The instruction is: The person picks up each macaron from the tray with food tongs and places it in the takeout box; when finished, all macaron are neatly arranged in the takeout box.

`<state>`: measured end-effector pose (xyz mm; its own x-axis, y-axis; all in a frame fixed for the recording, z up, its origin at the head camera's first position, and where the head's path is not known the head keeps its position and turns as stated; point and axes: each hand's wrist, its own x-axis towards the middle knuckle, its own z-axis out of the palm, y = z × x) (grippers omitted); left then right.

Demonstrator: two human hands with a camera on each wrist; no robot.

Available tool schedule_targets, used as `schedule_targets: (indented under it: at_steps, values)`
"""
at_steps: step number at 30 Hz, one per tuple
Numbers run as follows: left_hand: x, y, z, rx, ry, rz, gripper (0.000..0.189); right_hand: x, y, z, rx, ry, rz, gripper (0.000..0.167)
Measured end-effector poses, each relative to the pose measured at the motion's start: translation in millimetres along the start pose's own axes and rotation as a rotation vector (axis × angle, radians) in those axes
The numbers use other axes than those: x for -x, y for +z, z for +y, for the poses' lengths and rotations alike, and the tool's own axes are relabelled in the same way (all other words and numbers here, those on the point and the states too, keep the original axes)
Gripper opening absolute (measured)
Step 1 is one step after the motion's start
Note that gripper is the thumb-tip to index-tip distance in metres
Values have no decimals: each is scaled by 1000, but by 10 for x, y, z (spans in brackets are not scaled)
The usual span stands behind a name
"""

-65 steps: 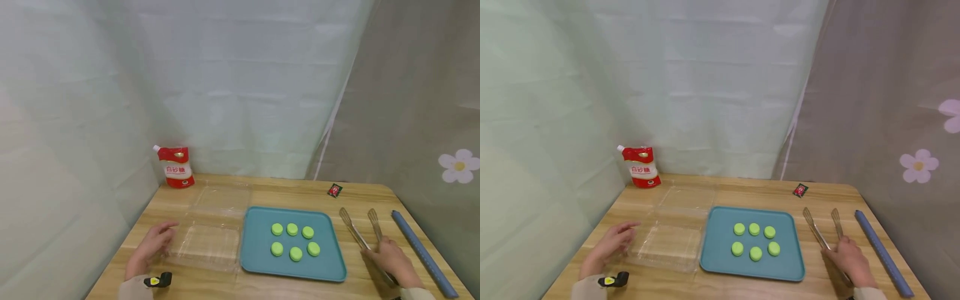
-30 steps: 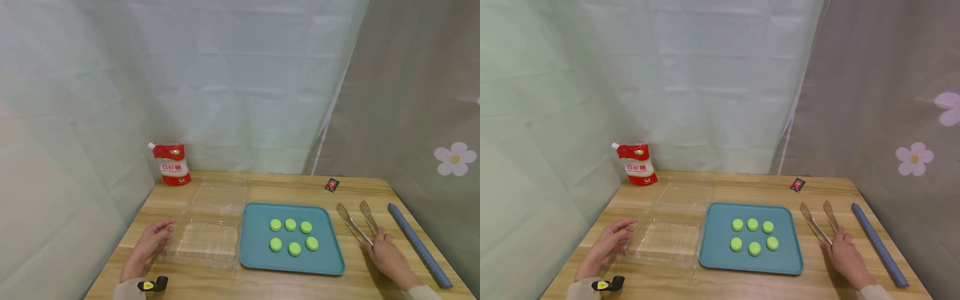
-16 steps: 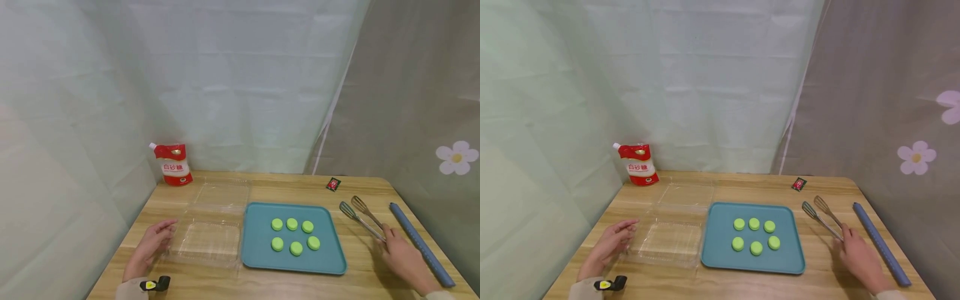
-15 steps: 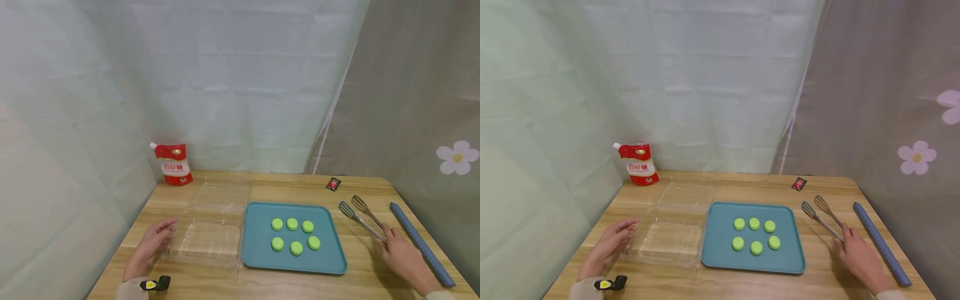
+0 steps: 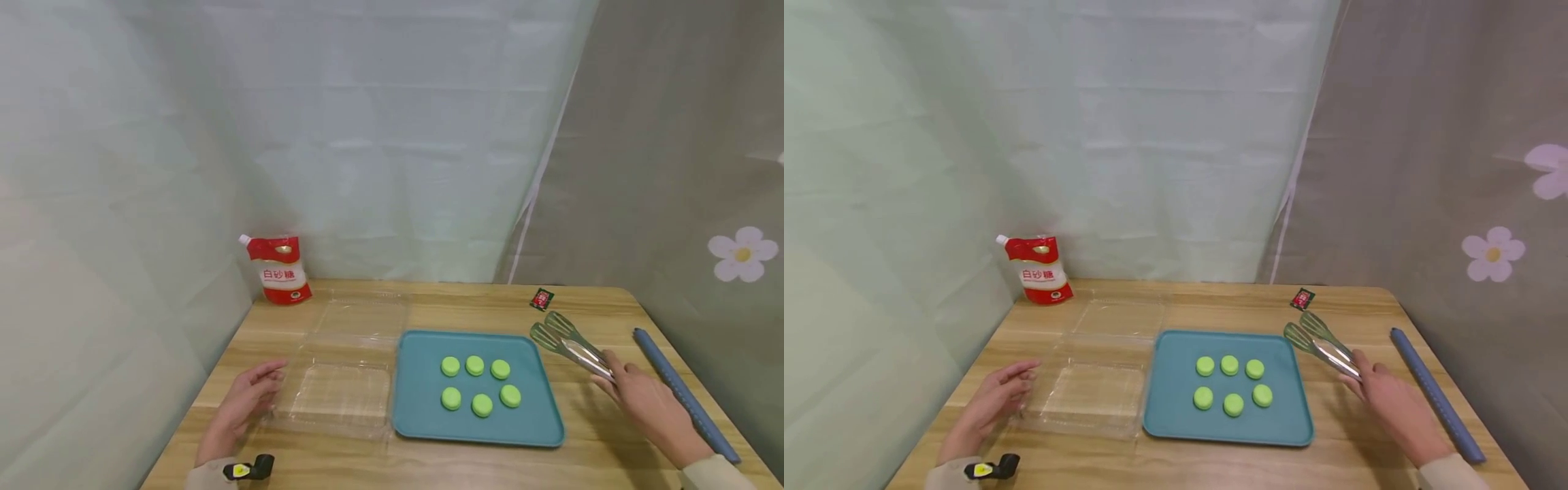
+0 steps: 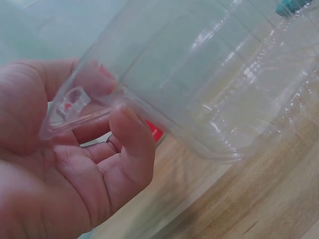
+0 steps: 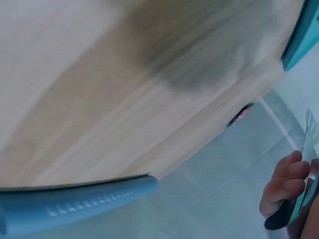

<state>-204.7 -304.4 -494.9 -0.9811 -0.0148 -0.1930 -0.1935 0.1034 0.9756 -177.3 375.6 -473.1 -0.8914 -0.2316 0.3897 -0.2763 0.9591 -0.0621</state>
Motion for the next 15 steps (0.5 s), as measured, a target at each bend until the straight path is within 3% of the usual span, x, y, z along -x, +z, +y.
schedule_targets:
  at_steps: [5, 15]
  values:
    - [20, -23, -1, -2, -7, -8, 51, -68, -2, -93, -5, -46, 9, 37]
    - [35, -47, -2, 6, 22, -47, 51, -270, 57, -261, 20, -112, 13, 39]
